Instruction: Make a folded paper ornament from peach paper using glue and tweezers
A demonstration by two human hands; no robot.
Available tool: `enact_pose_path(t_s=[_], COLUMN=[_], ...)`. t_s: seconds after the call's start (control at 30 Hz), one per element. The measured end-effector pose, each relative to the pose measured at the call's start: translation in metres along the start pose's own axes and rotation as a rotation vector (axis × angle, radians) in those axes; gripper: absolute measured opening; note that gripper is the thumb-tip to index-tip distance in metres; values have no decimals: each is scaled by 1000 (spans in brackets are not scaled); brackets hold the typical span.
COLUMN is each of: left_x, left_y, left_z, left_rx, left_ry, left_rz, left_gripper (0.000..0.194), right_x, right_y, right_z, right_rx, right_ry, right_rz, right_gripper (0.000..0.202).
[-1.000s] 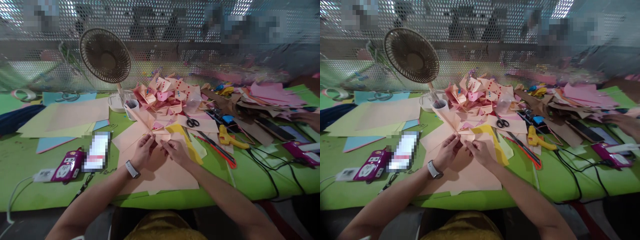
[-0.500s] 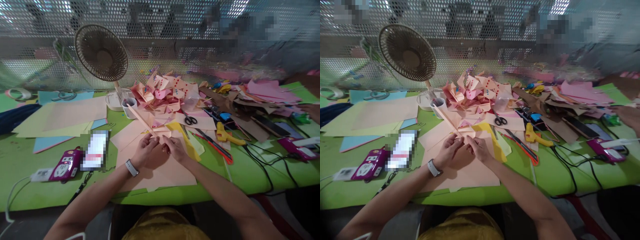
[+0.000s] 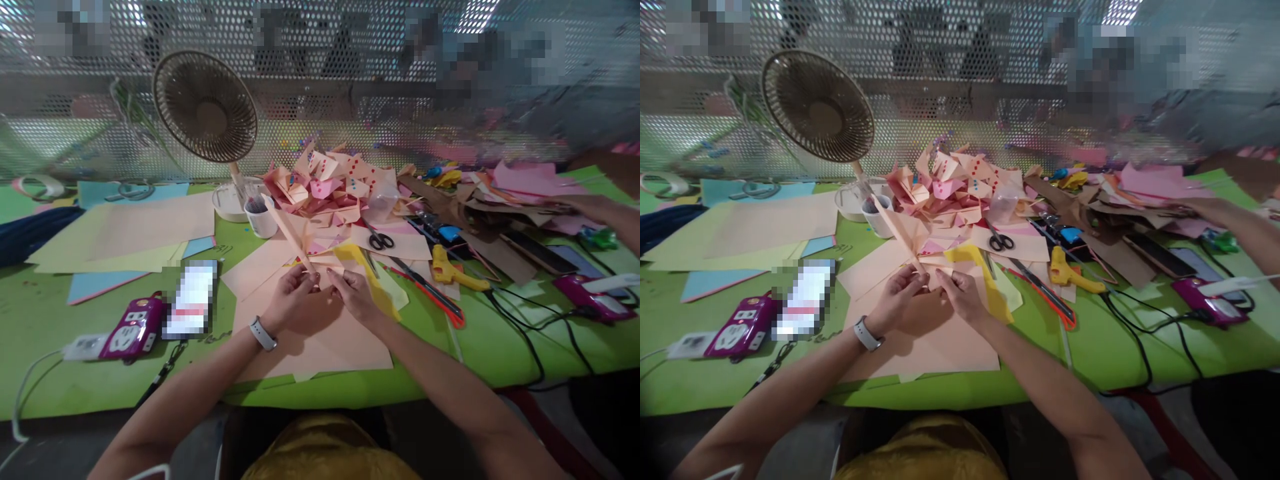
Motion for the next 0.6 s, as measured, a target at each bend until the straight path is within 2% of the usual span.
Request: enact_pose_path(t_s=[0.13,0.23,0.3,0.4,0.6], left_x=[-3,-1,2,6,10], left_y=[-7,-15,-16,-14,-11], left_z=[1,2,1,0,-1], left_rx=[-75,-143,-130,-91,-106], left_ry=[50,31,-10,-59,-132], left_rz=[9,-32,-61,-95,-159], left_gripper=[32,40,40,35,26], right_x=[2,0,-3,-2,10], right_y=[-1,-6,-9,-7,-9], right_z=[-1,-1,-1,-1,-2], right_rx=[-11,-53,-75,-34,-38], right_ry=[-6,20,52,70,11], right_rz=[-1,-21,-33,-43,-50], right_gripper=[50,50,50,51,50])
Point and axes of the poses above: each hand's wrist, its own z-axis away from the middle knuckle, its own y-axis out of the back of the hand, x = y × z, the point moved 10 cm from there along -z, towards the middle knuckle, and after that the axes turned 7 degrees about -y, right-handed, at the moved point
